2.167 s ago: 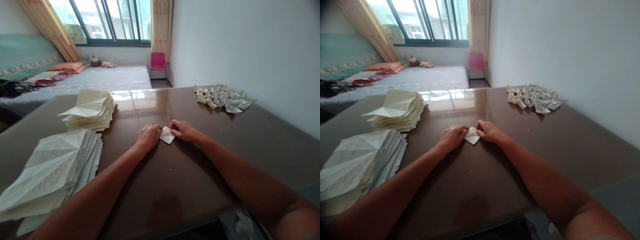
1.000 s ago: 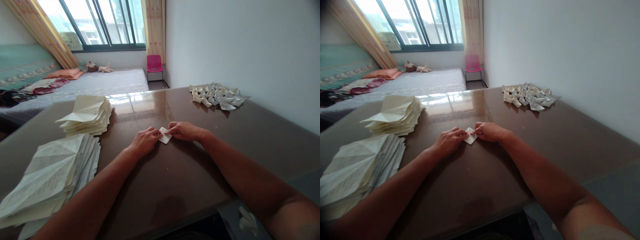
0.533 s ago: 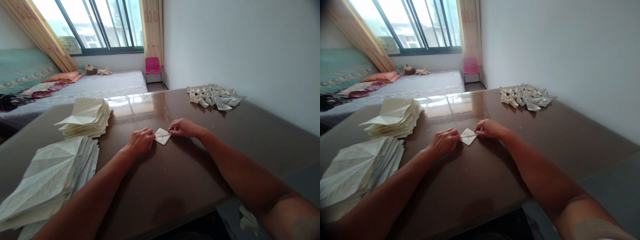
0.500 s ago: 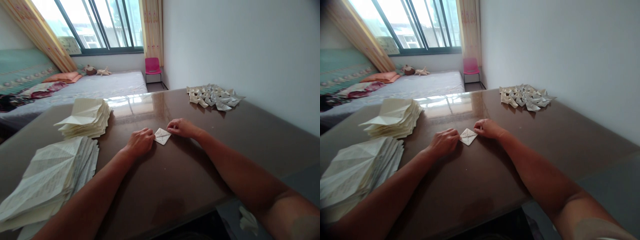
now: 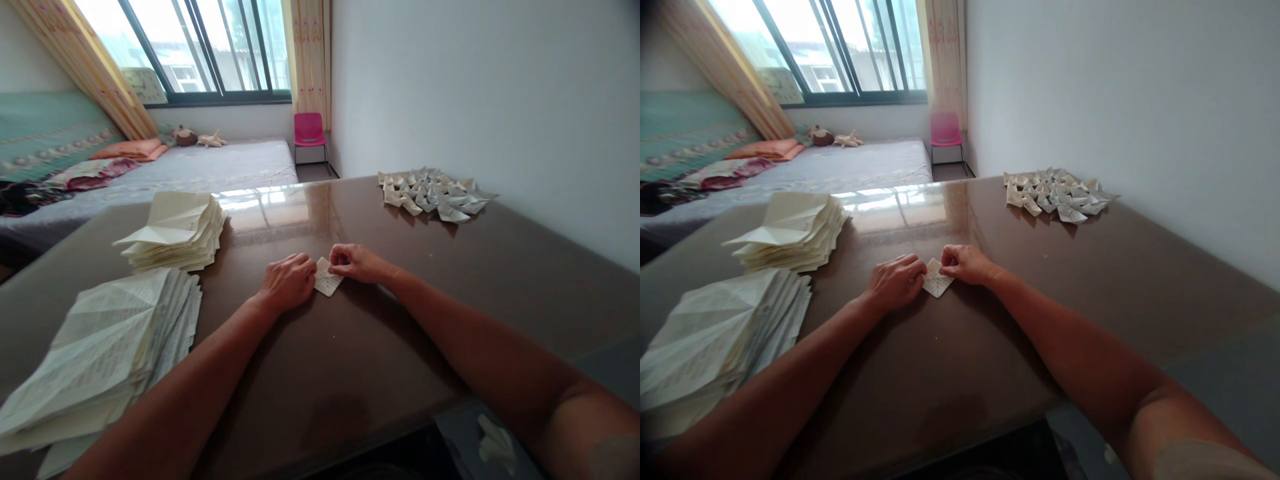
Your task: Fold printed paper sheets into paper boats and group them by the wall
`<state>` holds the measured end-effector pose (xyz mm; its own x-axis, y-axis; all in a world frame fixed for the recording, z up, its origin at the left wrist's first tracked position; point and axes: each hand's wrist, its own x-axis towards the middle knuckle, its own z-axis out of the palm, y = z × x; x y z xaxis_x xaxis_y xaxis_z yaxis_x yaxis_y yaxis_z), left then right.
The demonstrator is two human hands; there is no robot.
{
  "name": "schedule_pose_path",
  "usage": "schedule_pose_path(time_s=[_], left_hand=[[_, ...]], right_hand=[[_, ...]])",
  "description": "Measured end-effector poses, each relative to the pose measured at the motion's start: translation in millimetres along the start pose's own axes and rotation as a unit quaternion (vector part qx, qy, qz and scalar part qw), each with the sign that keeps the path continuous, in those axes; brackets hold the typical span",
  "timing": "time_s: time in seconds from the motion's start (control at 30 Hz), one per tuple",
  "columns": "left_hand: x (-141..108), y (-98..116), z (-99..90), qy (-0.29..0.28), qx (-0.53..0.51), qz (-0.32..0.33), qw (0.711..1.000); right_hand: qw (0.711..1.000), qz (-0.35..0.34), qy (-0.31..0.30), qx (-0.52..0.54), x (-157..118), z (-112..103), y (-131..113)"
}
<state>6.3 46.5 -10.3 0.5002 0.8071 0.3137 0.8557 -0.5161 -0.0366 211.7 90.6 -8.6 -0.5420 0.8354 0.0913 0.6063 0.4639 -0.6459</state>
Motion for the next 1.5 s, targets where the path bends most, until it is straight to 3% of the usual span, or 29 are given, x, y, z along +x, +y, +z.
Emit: schedule_pose_path(time_s=[0.1, 0.2, 0.4, 0.57, 0.7, 0.87, 1.07, 1.27, 1.4, 1.47, 1.5], left_hand=[[3, -2, 6.1, 0.027, -0.075, -0.060, 0.995], [6, -6, 12.0, 0.014, -0.145, -0.065, 0.987], [8, -10, 10.6, -0.043, -0.212, -0.068, 0.974], [9, -8, 9.1, -0.036, -0.245, -0.088, 0.965], [10, -9, 8.7, -0.042, -0.299, -0.094, 0.949], [12, -14, 1.9, -0.093, -0.419, -0.078, 0.900], [12, -16, -1.6, -0.089, -0.488, -0.116, 0.860], [14, -18, 6.4, -0.023, -0.538, -0.196, 0.820], [16, -14, 10.5, 0.005, -0.597, -0.242, 0.765], [16, -12, 14.3, 0.011, -0.627, -0.238, 0.742], [17, -11, 16.6, 0.013, -0.628, -0.227, 0.744]], right_hand=[[0.998, -0.012, -0.010, 0.060, 1, 0, 4], [0.996, -0.023, -0.019, 0.082, 2, 1, 8], [0.999, -0.020, -0.002, 0.028, 2, 2, 9], [0.998, -0.051, 0.009, -0.043, 1, 0, 6], [0.993, -0.111, 0.001, 0.045, 1, 1, 7], [0.981, -0.129, -0.011, 0.145, -1, 2, 5], [0.975, -0.144, -0.004, 0.172, -1, -1, 2], [0.968, -0.066, 0.035, 0.239, 5, 4, 7], [0.948, 0.008, -0.002, 0.319, 9, 9, 10], [0.953, 0.008, 0.006, 0.302, 9, 11, 10], [0.963, -0.002, 0.023, 0.267, 9, 12, 10]])
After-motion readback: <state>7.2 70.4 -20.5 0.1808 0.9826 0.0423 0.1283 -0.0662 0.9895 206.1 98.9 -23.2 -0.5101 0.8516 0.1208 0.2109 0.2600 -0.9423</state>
